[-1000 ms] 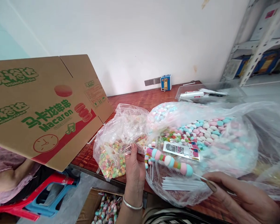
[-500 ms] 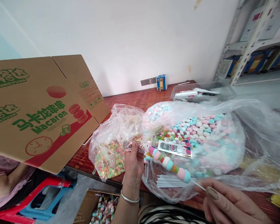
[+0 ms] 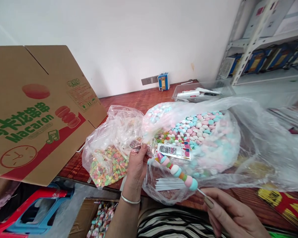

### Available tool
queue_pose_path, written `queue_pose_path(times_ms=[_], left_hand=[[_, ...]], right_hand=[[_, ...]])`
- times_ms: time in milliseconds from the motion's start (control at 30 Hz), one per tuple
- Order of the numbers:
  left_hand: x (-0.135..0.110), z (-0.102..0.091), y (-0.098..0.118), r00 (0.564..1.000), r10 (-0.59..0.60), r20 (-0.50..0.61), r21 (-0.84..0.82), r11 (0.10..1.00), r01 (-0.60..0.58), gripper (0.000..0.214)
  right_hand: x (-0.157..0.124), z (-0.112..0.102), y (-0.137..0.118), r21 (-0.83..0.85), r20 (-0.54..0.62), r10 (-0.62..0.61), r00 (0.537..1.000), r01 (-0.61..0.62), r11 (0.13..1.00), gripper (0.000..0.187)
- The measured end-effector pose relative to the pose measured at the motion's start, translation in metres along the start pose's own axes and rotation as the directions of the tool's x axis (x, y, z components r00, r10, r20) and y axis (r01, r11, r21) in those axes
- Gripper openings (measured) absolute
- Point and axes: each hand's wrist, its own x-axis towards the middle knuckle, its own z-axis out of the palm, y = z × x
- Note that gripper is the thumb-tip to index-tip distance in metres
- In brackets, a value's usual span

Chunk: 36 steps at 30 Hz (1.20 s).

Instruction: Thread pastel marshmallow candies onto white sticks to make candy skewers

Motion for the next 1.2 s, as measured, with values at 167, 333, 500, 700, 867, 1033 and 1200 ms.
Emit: queue_pose_path(times_ms=[167, 333, 500, 700, 867, 1033, 1200], left_hand=[[0.001, 0.005, -0.007, 1.000, -0.014, -0.008, -0.023, 1.000, 0.014, 0.029], [0.004, 0.008, -0.014, 0.998, 0.067, -0.003, -0.013, 0.998, -0.067, 0.033], [0.006, 0.011, -0.020, 0.994, 0.102, 0.029, 0.029, 0.994, -0.102, 0.030], [0.006, 0.016, -0.024, 0.996, 0.009, 0.090, 0.120, 0.993, -0.020, 0.025], [0.007, 0.020, -0.026, 0.992, -0.038, 0.124, 0.104, 0.994, 0.025, 0.020], [0.001, 0.035, -0.033, 0.974, -0.199, 0.107, -0.120, 0.970, 0.211, 0.016], [-0.005, 0.052, -0.040, 0.963, -0.251, 0.097, -0.319, 0.909, 0.269, 0.008]], right_hand=[[-0.003, -0.003, 0.002, 0.013, -0.066, -0.010, 0.998, 0.010, 1.000, 0.044], [-0.001, -0.004, 0.010, 0.313, 0.049, 0.138, 0.989, -0.147, 0.939, 0.041], [0.002, 0.000, 0.016, 0.457, 0.154, 0.230, 0.961, -0.275, 0.846, 0.044], [0.010, 0.003, 0.021, 0.422, 0.109, 0.196, 0.975, -0.224, 0.878, 0.040], [0.016, 0.001, 0.026, 0.393, 0.113, 0.156, 0.981, -0.188, 0.900, 0.041], [0.020, 0.006, 0.027, 0.368, 0.098, 0.146, 0.984, -0.172, 0.914, 0.043], [0.019, 0.012, 0.026, 0.311, 0.065, 0.160, 0.985, -0.172, 0.935, 0.044]])
